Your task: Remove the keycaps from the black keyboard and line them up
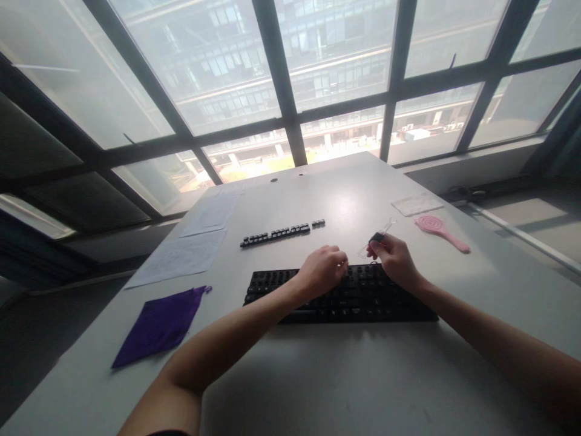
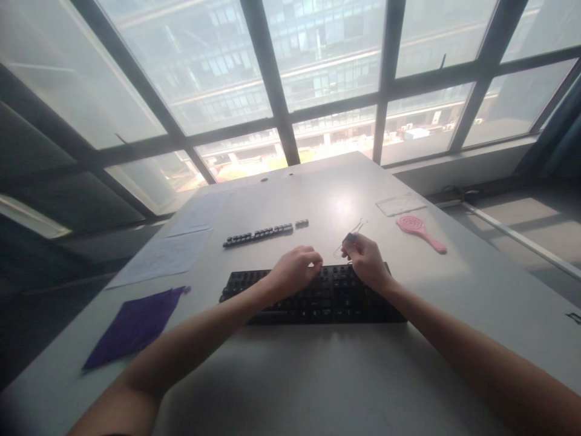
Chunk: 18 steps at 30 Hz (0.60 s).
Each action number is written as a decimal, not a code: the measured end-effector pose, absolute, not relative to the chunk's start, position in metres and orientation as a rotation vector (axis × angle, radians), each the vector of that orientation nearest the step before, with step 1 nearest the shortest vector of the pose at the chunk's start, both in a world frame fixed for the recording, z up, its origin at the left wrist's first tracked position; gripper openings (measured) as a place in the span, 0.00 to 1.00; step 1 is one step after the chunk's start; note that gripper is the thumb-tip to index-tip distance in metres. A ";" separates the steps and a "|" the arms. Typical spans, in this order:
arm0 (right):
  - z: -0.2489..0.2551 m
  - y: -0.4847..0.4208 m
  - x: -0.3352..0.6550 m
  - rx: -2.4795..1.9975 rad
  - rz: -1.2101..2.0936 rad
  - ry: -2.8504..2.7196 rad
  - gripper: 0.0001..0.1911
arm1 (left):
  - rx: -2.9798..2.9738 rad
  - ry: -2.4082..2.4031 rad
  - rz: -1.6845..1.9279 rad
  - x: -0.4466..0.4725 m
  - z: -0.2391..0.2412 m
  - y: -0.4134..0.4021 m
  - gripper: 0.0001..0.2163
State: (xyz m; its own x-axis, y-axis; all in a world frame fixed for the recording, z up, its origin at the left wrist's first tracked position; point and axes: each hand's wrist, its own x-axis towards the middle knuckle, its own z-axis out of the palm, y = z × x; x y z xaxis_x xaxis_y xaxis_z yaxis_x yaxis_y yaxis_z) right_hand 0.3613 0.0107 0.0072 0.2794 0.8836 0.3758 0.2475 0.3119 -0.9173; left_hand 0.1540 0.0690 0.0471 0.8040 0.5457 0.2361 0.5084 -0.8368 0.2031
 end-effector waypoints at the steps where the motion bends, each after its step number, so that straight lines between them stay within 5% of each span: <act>1: 0.008 0.010 0.363 -1.214 0.608 -1.254 0.12 | 2.857 0.835 0.419 0.160 0.044 0.058 0.11; 18: 0.020 -0.007 0.365 -1.111 0.681 -1.740 0.09 | 2.643 0.805 0.675 0.173 0.015 0.051 0.07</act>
